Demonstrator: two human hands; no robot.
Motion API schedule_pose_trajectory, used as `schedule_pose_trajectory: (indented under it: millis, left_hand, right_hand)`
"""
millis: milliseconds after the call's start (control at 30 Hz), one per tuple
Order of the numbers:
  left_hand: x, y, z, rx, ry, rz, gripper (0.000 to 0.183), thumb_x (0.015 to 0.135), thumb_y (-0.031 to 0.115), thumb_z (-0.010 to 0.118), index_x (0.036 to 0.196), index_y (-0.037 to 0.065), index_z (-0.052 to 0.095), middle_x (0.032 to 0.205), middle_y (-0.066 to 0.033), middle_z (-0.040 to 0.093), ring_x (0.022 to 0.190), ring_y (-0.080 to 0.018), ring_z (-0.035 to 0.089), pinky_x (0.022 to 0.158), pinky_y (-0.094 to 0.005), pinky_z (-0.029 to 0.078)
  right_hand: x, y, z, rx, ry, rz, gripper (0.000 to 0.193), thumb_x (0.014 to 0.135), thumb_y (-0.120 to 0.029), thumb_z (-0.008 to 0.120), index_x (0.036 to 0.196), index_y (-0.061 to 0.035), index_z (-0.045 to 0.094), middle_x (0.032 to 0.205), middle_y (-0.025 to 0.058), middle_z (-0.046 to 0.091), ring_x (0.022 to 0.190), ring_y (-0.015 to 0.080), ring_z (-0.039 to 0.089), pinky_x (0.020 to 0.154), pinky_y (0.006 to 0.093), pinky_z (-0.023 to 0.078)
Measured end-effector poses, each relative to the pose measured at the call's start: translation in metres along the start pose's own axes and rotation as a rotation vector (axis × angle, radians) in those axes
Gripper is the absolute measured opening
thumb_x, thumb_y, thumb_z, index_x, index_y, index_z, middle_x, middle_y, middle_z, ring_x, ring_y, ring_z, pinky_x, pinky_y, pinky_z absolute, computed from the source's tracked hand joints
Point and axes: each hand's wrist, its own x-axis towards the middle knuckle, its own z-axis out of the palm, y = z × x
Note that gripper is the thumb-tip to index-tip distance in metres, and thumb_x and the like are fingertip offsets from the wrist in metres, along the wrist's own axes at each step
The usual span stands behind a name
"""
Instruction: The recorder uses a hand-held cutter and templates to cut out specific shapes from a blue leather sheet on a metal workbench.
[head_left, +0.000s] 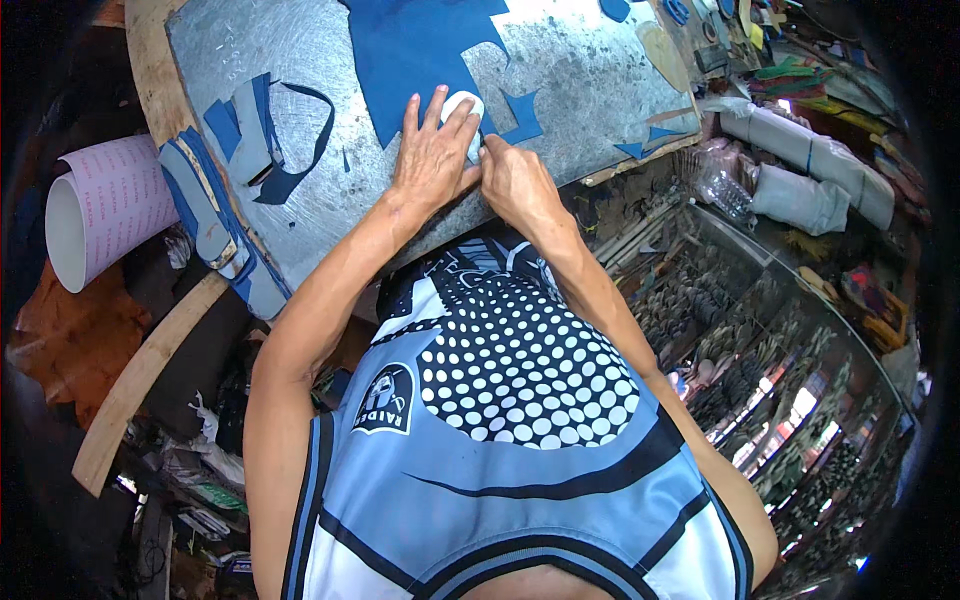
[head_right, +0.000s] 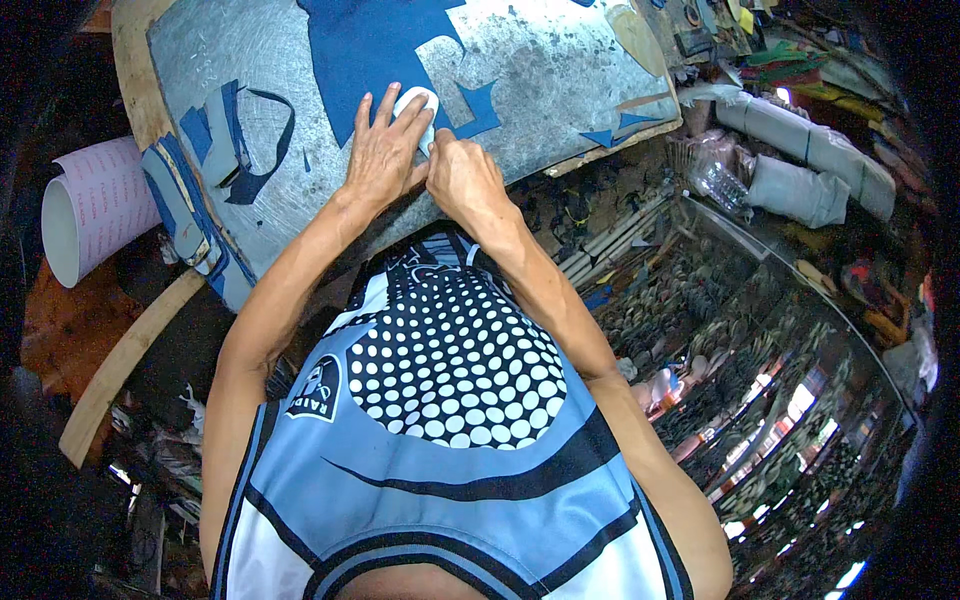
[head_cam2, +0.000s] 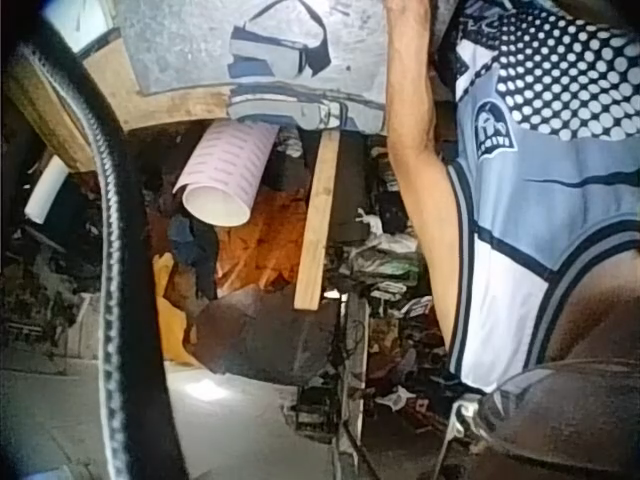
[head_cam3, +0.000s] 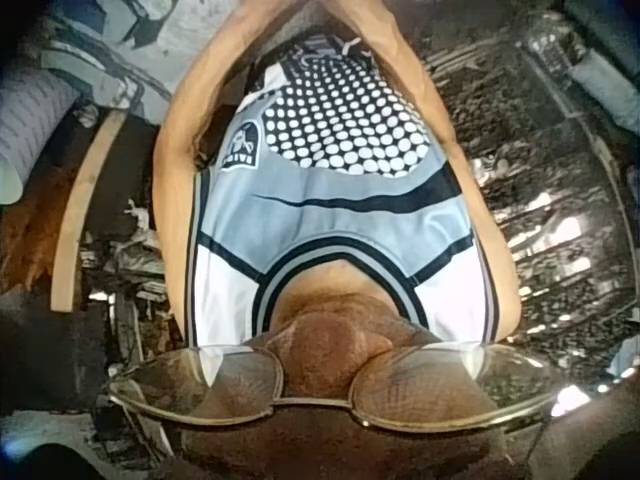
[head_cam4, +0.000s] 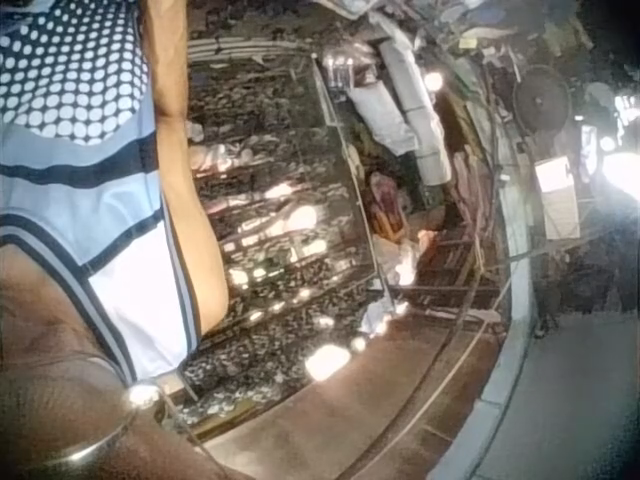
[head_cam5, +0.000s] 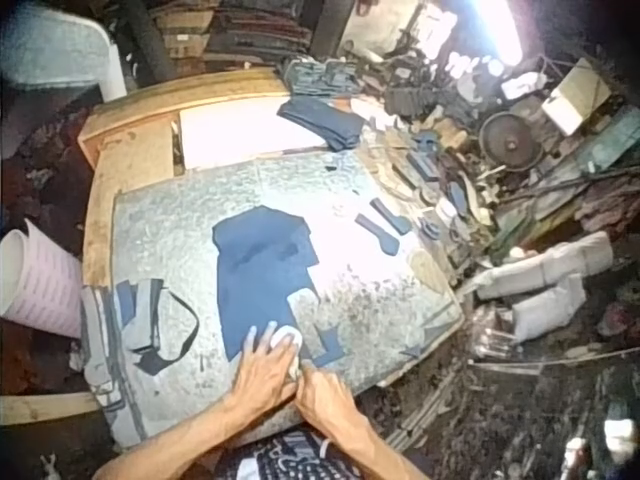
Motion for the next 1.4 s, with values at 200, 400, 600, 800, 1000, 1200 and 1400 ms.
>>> schedule_pose_trajectory:
  millis: [200, 400, 600, 800, 1000, 1200, 1400]
  left_hand:
    - [0.000, 0.006, -0.003, -0.069, -0.036, -0.036, 0.056, 0.074, 0.031, 0.078, 0.126, 0.016, 0.063, 0.144, -0.0126, 0.048, 0.142, -0.0413, 0.031, 0.116, -0.0615, 0.019]
    - [0.002, 0.004, -0.003, -0.042, -0.052, -0.051, 0.044, 0.075, 0.037, 0.079, 0.114, 0.018, 0.069, 0.142, -0.0133, 0.049, 0.141, -0.0429, 0.032, 0.116, -0.0622, 0.018]
    - [0.001, 0.003, -0.003, -0.042, -0.041, -0.046, 0.044, 0.077, 0.040, 0.078, 0.114, 0.017, 0.069, 0.141, -0.0139, 0.049, 0.140, -0.0431, 0.032, 0.115, -0.0623, 0.019]
    - [-0.001, 0.000, -0.004, -0.030, -0.061, -0.036, 0.045, 0.078, 0.040, 0.077, 0.115, 0.016, 0.068, 0.141, -0.0146, 0.049, 0.140, -0.0431, 0.032, 0.115, -0.0625, 0.019]
    - [-0.007, 0.001, 0.010, -0.039, -0.004, -0.149, 0.060, 0.078, 0.045, 0.075, 0.125, 0.010, 0.063, 0.146, -0.0192, 0.045, 0.141, -0.0446, 0.030, 0.115, -0.0628, 0.017]
    - [-0.018, 0.005, 0.017, -0.072, -0.023, -0.280, 0.066, 0.079, 0.049, 0.074, 0.128, 0.008, 0.060, 0.151, -0.0204, 0.039, 0.142, -0.0457, 0.028, 0.115, -0.0627, 0.016]
    - [-0.036, -0.005, 0.043, -0.150, 0.076, -0.272, 0.065, 0.079, 0.047, 0.075, 0.130, 0.009, 0.060, 0.150, -0.0220, 0.040, 0.142, -0.0471, 0.027, 0.114, -0.0633, 0.017]
  right_hand:
    - [-0.004, 0.021, -0.001, -0.045, 0.040, -0.105, 0.024, 0.093, -0.017, 0.057, 0.110, -0.0006, 0.063, 0.092, 0.0307, 0.066, 0.087, 0.0483, 0.064, 0.076, 0.0538, 0.053]
    - [-0.012, 0.032, -0.005, -0.077, 0.014, -0.129, 0.027, 0.093, -0.019, 0.058, 0.114, -0.0041, 0.064, 0.095, 0.0280, 0.066, 0.087, 0.0460, 0.065, 0.075, 0.0530, 0.053]
    - [-0.077, 0.055, -0.012, -0.042, -0.014, -0.020, 0.027, 0.093, -0.016, 0.060, 0.117, -0.0032, 0.063, 0.093, 0.0241, 0.066, 0.085, 0.0442, 0.065, 0.073, 0.0494, 0.053]
    - [-0.056, 0.052, -0.012, 0.203, 0.214, -0.108, 0.031, 0.093, -0.011, 0.060, 0.123, -0.0024, 0.058, 0.097, 0.0231, 0.065, 0.092, 0.0409, 0.064, 0.078, 0.0454, 0.051]
    - [0.030, 0.065, -0.020, -0.171, 0.012, -0.286, 0.031, 0.088, -0.016, 0.063, 0.118, -0.0076, 0.059, 0.094, 0.0224, 0.067, 0.086, 0.0429, 0.065, 0.074, 0.0501, 0.053]
    - [-0.003, 0.098, -0.062, -0.484, -0.270, -0.172, 0.023, 0.084, -0.019, 0.064, 0.102, -0.0052, 0.065, 0.085, 0.0225, 0.069, 0.083, 0.0420, 0.067, 0.073, 0.0510, 0.053]
    - [-0.043, 0.120, -0.061, -0.166, -0.110, 0.114, 0.026, 0.086, -0.020, 0.067, 0.106, -0.0033, 0.067, 0.092, 0.0226, 0.069, 0.085, 0.0376, 0.069, 0.077, 0.0459, 0.055]
